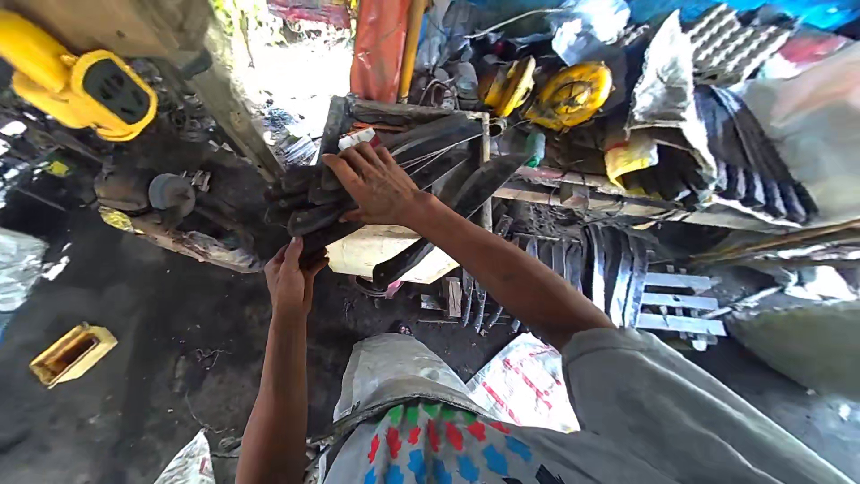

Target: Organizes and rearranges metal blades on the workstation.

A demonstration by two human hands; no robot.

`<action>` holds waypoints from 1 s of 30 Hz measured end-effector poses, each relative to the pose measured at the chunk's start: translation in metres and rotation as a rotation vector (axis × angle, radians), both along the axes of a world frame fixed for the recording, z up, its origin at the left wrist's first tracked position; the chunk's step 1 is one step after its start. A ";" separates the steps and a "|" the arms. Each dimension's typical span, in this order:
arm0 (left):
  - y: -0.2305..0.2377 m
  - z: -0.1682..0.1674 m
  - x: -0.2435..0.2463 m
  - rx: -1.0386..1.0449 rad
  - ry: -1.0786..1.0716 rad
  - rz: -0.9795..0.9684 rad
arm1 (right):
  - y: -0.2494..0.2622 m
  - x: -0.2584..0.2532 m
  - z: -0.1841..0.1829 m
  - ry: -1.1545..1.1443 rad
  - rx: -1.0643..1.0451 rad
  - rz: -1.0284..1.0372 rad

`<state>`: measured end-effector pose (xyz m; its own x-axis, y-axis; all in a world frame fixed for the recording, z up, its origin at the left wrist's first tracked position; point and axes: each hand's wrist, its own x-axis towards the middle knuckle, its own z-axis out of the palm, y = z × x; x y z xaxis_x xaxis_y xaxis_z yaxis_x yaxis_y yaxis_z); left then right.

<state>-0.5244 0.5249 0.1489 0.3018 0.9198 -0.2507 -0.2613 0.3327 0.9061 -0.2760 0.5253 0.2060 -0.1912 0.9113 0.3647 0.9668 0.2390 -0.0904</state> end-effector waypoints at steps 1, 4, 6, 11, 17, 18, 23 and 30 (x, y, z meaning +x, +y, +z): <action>-0.008 0.002 0.001 -0.012 -0.006 -0.003 | 0.000 0.002 -0.002 0.009 0.002 0.013; -0.033 0.000 0.002 -0.019 0.035 -0.059 | 0.004 0.008 -0.013 0.021 0.019 0.013; -0.041 -0.004 0.000 0.028 0.106 -0.144 | 0.004 0.010 -0.017 0.037 0.053 0.028; -0.040 0.004 0.012 0.573 0.937 -0.477 | 0.011 0.013 -0.012 0.060 -0.046 0.031; -0.027 0.024 0.029 0.454 0.927 -0.556 | 0.008 0.014 -0.004 0.100 -0.145 0.029; -0.026 0.031 0.030 0.337 0.799 -0.553 | 0.008 0.014 -0.003 0.109 -0.154 0.026; -0.015 0.038 0.029 0.049 0.444 -0.510 | 0.012 0.013 -0.001 0.137 -0.189 0.006; -0.031 0.023 0.035 0.350 0.653 -0.533 | 0.013 0.013 0.000 0.166 -0.241 0.002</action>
<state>-0.4894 0.4938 0.1723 0.6047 0.7548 -0.2540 0.4486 -0.0592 0.8918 -0.2628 0.5381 0.2056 -0.1487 0.9752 0.1640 0.9337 0.1931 -0.3015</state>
